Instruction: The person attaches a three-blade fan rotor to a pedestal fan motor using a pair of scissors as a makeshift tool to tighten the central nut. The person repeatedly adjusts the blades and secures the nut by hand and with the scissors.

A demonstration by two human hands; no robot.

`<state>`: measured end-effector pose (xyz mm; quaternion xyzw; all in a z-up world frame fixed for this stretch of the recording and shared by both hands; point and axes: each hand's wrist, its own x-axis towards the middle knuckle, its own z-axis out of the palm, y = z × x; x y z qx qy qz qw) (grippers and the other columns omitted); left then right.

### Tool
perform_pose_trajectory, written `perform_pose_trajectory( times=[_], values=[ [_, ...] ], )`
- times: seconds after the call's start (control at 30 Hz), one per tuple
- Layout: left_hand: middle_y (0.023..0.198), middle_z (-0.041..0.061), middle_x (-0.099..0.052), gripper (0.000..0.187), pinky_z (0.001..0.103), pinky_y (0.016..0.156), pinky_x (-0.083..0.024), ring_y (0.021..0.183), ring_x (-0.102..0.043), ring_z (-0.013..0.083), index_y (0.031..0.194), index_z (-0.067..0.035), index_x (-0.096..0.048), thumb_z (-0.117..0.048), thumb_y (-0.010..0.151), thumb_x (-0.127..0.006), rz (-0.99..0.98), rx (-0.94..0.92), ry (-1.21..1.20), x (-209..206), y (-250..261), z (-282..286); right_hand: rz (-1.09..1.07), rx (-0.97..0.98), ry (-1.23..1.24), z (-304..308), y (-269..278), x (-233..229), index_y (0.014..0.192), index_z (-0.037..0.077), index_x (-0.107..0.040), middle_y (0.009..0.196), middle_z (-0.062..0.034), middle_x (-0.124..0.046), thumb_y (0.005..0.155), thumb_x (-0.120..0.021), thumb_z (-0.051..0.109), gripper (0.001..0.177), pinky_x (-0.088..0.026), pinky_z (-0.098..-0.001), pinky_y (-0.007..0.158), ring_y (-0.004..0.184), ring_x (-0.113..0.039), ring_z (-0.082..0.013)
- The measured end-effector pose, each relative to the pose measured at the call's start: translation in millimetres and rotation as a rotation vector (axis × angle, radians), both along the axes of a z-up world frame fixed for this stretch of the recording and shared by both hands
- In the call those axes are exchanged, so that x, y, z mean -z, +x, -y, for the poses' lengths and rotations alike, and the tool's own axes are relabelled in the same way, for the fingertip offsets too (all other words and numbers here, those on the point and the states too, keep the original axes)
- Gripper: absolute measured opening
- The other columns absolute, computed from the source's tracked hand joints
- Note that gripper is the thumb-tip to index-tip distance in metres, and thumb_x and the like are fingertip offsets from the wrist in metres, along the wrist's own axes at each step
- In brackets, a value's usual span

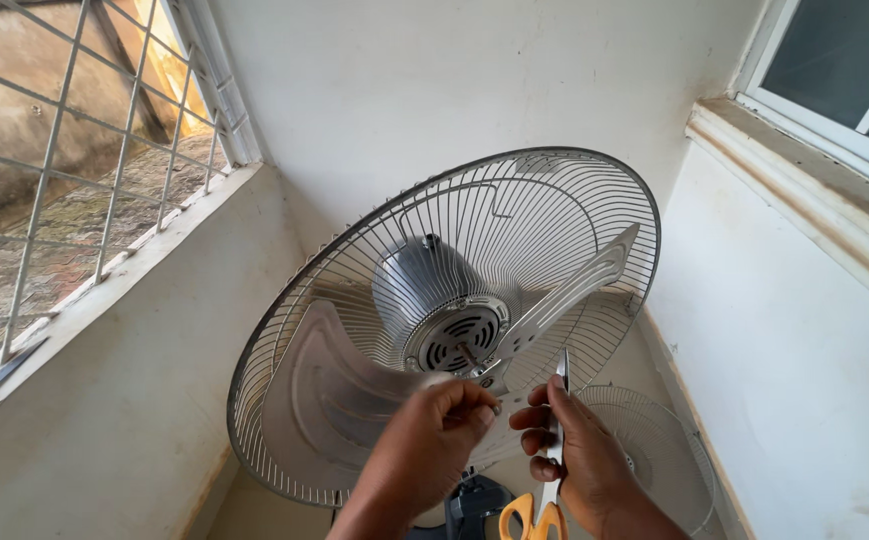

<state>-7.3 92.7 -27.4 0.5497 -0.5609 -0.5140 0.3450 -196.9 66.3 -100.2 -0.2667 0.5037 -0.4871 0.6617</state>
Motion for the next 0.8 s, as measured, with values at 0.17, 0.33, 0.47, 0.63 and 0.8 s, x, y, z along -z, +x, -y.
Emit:
perform_pose_trajectory(
  times=[0.17, 0.33, 0.47, 0.63, 0.8],
  values=[
    [0.086, 0.000, -0.068, 0.019, 0.026, 0.070, -0.045, 0.075, -0.053, 0.0095, 0.109, -0.005, -0.072, -0.019, 0.098, -0.064, -0.301, 0.012, 0.117, 39.9, -16.2, 2.1, 0.050, -0.119, -0.033, -16.7, 0.7, -16.8, 0.102, 0.013, -0.059, 0.083, -0.0048, -0.058, 0.098, -0.045, 0.058, 0.048, -0.039, -0.0334, 0.057, 0.071, -0.053, -0.0165],
    [0.098, -0.005, -0.069, 0.021, 0.017, 0.084, -0.050, 0.091, -0.061, -0.0008, 0.115, -0.006, -0.065, -0.021, 0.103, -0.057, -0.484, 0.202, -0.041, 41.1, -24.9, -2.9, 0.024, -0.101, -0.109, -21.4, -1.9, -35.9, 0.108, 0.010, -0.064, 0.090, -0.0016, -0.062, 0.100, -0.045, 0.056, 0.050, -0.045, -0.0339, 0.073, 0.081, -0.057, -0.0150],
    [0.083, -0.003, -0.059, 0.019, 0.023, 0.065, -0.042, 0.069, -0.048, 0.0062, 0.108, -0.008, -0.062, -0.026, 0.105, -0.056, -0.523, 0.280, 0.119, 42.6, -46.4, -10.1, -0.040, -0.161, -0.105, -24.0, -17.8, -36.9, 0.119, 0.015, -0.065, 0.092, -0.0034, -0.063, 0.099, -0.041, 0.058, 0.054, -0.045, -0.0386, 0.075, 0.086, -0.056, -0.0190],
    [0.070, -0.001, -0.047, 0.017, 0.024, 0.049, -0.033, 0.055, -0.037, 0.0090, 0.106, -0.012, -0.063, -0.028, 0.104, -0.057, -0.542, 0.263, 0.156, 53.6, -67.5, -13.0, -0.118, -0.239, -0.132, -23.9, -31.2, -37.1, 0.126, 0.018, -0.069, 0.099, -0.0086, -0.070, 0.097, -0.041, 0.058, 0.057, -0.047, -0.0351, 0.088, 0.097, -0.062, -0.0184],
    [0.081, -0.005, -0.059, 0.018, 0.020, 0.051, -0.037, 0.061, -0.045, 0.0038, 0.108, -0.011, -0.071, -0.027, 0.100, -0.066, -0.526, -0.027, 0.215, 64.3, -71.8, -14.7, -0.434, -0.143, -0.196, -19.5, -52.9, -43.9, 0.127, 0.018, -0.066, 0.105, 0.0039, -0.069, 0.090, -0.064, 0.034, 0.041, -0.049, -0.0343, 0.082, 0.096, -0.062, -0.0114]
  ],
)
